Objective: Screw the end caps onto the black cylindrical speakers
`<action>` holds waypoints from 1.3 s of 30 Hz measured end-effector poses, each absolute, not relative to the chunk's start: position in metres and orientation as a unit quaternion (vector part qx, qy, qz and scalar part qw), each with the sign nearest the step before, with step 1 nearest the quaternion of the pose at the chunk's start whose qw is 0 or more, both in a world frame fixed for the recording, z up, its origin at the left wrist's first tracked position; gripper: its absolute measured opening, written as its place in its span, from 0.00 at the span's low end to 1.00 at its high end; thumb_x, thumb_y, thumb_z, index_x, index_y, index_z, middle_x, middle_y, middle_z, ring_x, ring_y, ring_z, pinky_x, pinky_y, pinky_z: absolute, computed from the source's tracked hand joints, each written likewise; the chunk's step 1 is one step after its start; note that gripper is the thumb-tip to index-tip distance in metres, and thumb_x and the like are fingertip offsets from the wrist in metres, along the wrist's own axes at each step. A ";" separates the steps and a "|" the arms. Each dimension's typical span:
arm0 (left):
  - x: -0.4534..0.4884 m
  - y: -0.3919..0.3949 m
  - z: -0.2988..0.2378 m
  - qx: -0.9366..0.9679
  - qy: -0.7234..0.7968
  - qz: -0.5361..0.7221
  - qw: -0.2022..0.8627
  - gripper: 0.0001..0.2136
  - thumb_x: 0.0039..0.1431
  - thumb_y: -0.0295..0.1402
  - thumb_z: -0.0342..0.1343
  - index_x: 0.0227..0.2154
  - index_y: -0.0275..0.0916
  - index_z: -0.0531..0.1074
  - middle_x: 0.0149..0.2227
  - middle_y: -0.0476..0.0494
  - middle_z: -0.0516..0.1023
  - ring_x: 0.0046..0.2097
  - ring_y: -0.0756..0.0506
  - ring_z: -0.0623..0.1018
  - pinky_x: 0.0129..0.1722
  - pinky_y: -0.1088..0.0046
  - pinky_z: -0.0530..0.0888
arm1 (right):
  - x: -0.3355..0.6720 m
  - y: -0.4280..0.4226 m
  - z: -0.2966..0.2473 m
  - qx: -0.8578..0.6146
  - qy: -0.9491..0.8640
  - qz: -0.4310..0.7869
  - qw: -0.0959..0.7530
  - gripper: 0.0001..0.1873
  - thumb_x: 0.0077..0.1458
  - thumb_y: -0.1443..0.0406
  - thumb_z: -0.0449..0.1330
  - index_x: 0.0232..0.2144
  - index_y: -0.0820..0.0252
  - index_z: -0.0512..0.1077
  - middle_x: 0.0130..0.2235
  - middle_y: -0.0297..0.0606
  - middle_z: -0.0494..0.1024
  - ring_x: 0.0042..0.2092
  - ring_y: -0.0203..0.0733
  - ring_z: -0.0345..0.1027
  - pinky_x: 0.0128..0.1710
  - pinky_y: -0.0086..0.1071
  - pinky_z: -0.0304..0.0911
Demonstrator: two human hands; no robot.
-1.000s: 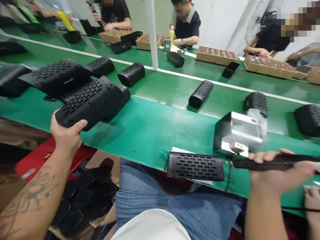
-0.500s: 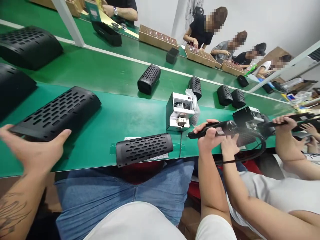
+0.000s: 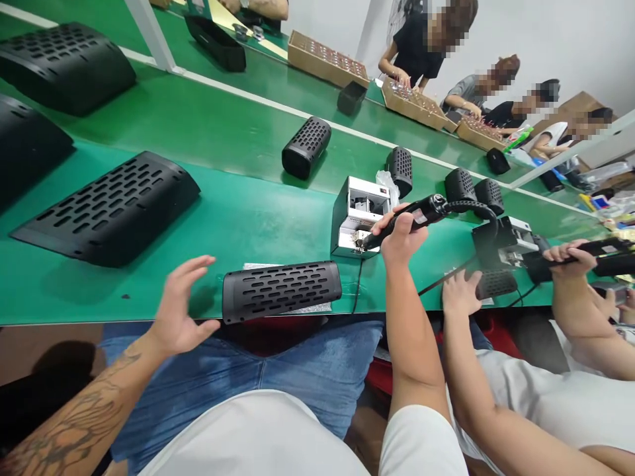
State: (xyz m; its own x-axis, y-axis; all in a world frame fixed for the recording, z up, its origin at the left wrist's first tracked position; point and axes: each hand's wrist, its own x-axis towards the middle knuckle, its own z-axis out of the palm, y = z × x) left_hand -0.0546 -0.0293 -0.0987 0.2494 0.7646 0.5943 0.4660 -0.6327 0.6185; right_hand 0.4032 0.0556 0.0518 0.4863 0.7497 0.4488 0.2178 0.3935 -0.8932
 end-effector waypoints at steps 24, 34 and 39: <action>-0.020 -0.025 -0.100 0.803 0.337 0.386 0.305 0.53 0.61 0.45 0.81 0.82 0.48 0.58 0.76 0.26 0.70 0.76 0.23 0.77 0.76 0.36 0.78 | 0.344 -0.062 0.052 -0.284 -0.585 0.354 0.672 0.28 0.58 0.32 0.74 0.44 0.42 0.84 0.24 0.28 0.78 0.18 0.42 0.69 0.22 0.39 0.71; -0.020 -0.027 -0.100 0.799 0.347 0.379 0.312 0.56 0.59 0.45 0.82 0.83 0.49 0.56 0.77 0.25 0.70 0.75 0.21 0.78 0.73 0.33 0.80 | 0.330 -0.057 0.063 -0.242 -0.613 0.415 0.628 0.26 0.61 0.37 0.78 0.37 0.50 0.81 0.22 0.28 0.78 0.17 0.39 0.71 0.22 0.34 0.75; -0.019 -0.027 -0.099 0.801 0.348 0.373 0.314 0.55 0.60 0.45 0.81 0.83 0.50 0.55 0.76 0.25 0.70 0.75 0.22 0.78 0.73 0.34 0.81 | 0.330 -0.052 0.062 -0.224 -0.618 0.435 0.615 0.25 0.60 0.39 0.79 0.37 0.51 0.81 0.21 0.27 0.78 0.17 0.38 0.71 0.22 0.33 0.76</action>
